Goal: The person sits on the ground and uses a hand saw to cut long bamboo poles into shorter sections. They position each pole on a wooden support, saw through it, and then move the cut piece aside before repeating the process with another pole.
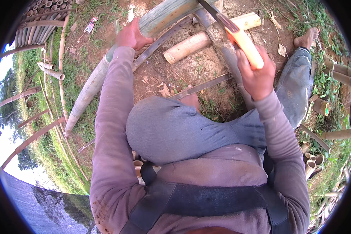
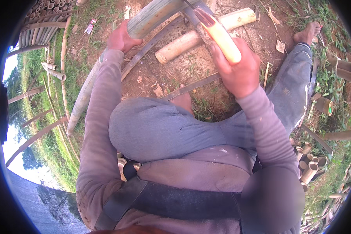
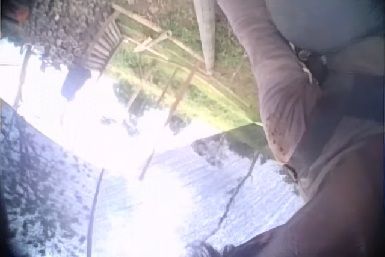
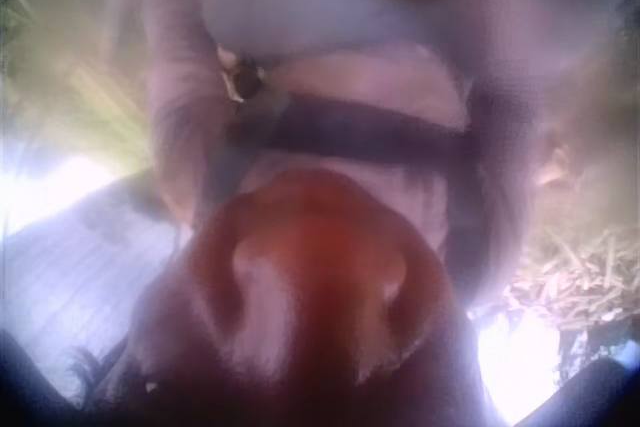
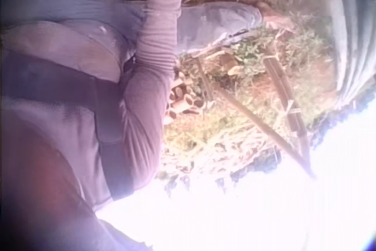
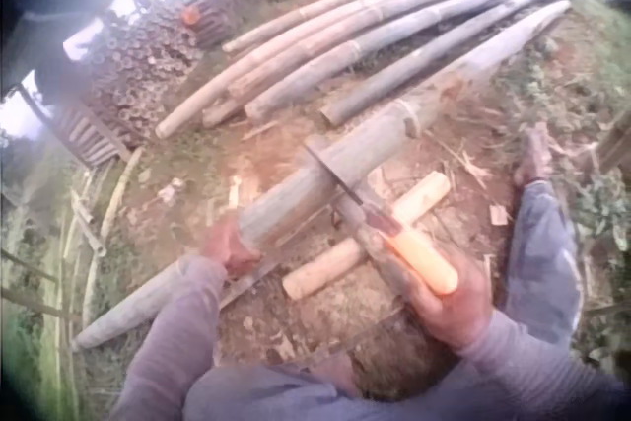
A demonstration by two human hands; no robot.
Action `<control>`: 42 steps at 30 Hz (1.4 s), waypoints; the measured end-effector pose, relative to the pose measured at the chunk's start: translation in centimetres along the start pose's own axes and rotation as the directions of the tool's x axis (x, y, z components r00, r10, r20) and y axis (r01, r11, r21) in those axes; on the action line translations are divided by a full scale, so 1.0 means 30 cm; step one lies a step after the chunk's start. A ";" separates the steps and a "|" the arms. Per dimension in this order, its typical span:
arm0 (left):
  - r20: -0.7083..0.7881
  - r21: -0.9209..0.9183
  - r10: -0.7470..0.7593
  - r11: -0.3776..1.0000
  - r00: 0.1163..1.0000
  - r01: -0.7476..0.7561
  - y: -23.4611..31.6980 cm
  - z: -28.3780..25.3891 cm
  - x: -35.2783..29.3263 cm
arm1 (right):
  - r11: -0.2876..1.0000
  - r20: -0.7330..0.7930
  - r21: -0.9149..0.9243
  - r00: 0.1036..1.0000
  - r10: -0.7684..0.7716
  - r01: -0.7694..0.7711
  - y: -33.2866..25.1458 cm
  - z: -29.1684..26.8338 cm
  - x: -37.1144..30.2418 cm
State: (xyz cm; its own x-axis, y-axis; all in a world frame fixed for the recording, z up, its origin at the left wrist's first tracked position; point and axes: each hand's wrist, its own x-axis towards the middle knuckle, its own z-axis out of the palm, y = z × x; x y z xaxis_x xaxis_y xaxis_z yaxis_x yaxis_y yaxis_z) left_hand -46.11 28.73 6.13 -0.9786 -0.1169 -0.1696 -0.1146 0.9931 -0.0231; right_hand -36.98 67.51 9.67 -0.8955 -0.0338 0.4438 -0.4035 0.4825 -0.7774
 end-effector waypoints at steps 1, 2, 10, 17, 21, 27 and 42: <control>-0.010 -0.004 0.017 1.000 1.000 -0.017 0.029 -0.012 -0.004 | 1.000 -0.013 -0.013 1.000 0.027 -0.027 0.032 0.095 0.136; -0.041 0.004 0.030 1.000 0.999 -0.030 0.050 -0.046 0.019 | 0.999 -0.042 0.033 0.999 0.014 -0.012 0.062 0.191 0.247; 0.006 -0.023 -0.030 0.999 1.000 0.030 -0.008 -0.042 0.018 | 0.991 0.036 0.081 0.994 0.103 -0.106 -0.020 -0.004 -0.041; -0.024 -0.010 -0.011 1.000 1.000 0.010 0.004 -0.028 0.034 | 0.999 -0.015 0.053 1.000 -0.001 0.002 0.063 0.019 -0.020; 0.012 -0.029 -0.006 1.000 1.000 0.007 0.035 -0.052 0.023 | 0.995 -0.073 0.069 0.994 0.079 -0.074 0.061 0.343 0.368; 0.018 -0.030 -0.030 0.999 0.999 0.030 -0.028 -0.022 0.024 | 0.998 0.005 0.051 0.999 0.043 -0.044 0.014 0.005 -0.038; -0.023 -0.096 0.043 0.994 0.999 -0.045 -0.028 -0.044 0.050 | 0.993 -0.006 0.099 0.998 0.064 -0.063 0.072 0.182 0.138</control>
State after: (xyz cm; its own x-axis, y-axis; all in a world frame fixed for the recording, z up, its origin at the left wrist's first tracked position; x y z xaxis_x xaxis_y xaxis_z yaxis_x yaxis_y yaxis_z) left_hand -47.70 27.72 7.20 -0.9863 -0.0742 -0.1474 -0.0865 0.9931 0.0789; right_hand -42.59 63.64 7.41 -0.9183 0.0019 0.3958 -0.3629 0.3950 -0.8440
